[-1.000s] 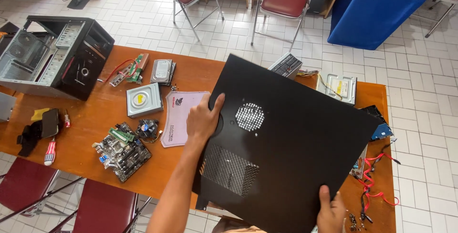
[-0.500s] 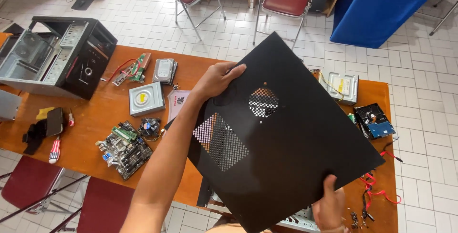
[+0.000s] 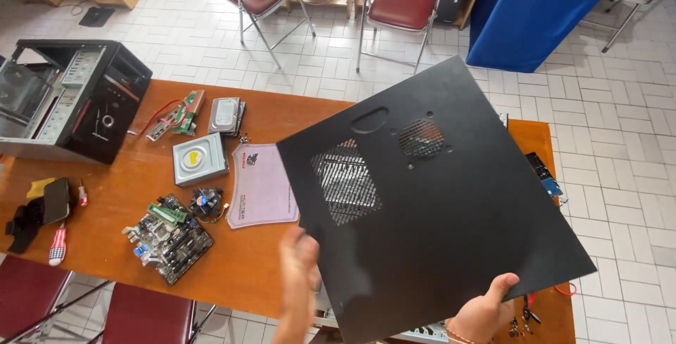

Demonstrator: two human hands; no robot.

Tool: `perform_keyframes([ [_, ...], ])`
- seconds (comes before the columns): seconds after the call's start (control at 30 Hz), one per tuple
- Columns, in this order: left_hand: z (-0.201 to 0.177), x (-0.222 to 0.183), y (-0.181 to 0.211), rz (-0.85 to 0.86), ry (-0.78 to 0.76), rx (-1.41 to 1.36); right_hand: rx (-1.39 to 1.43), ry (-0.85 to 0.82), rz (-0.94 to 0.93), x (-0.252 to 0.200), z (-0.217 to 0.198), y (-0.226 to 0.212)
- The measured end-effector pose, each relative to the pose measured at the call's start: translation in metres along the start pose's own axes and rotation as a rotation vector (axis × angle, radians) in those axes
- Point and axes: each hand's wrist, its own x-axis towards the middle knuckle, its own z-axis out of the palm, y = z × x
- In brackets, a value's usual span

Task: Removing the side panel of a computer case and working on the back IO area to install or adjust an IO shield.

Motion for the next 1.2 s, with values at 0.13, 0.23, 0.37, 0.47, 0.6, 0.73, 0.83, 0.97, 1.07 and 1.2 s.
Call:
perform_keyframes([
  [0.13, 0.027, -0.038, 0.021, -0.239, -0.019, -0.090, -0.047, 0.092, 0.157, -0.015, 0.006, -0.004],
  [0.23, 0.016, -0.024, 0.019, -0.146, -0.015, 0.065, 0.351, -0.124, 0.161, -0.018, -0.013, 0.004],
  [0.37, -0.013, 0.007, 0.010, -0.084, -0.062, 0.025, -0.086, -0.305, -0.068, 0.037, 0.018, 0.027],
  [0.47, -0.029, 0.011, 0.021, -0.024, -0.093, 0.061, 0.163, -0.779, 0.198, 0.188, -0.056, 0.084],
  [0.6, -0.036, 0.001, 0.045, -0.041, -0.172, 0.177, -0.269, -0.255, 0.621, 0.170, -0.056, 0.061],
  [0.73, -0.041, 0.002, 0.034, 0.010, -0.186, 0.341, -0.328, -0.613, -0.108, 0.101, -0.083, 0.038],
  [0.83, -0.045, 0.004, 0.032, 0.023, -0.192, 0.303, -0.411, -0.550, -0.146, 0.084, -0.080, 0.029],
  [0.97, -0.063, 0.011, 0.025, 0.002, -0.258, 0.173, -0.255, -0.534, -0.152, 0.074, -0.076, 0.022],
  [1.07, -0.093, 0.029, 0.008, 0.046, -0.503, -0.029, -0.313, -0.528, -0.276, 0.066, -0.070, 0.004],
  [1.2, -0.088, 0.019, 0.023, -0.090, -0.426, 0.192, -0.488, -0.539, -0.428, 0.084, -0.067, 0.020],
])
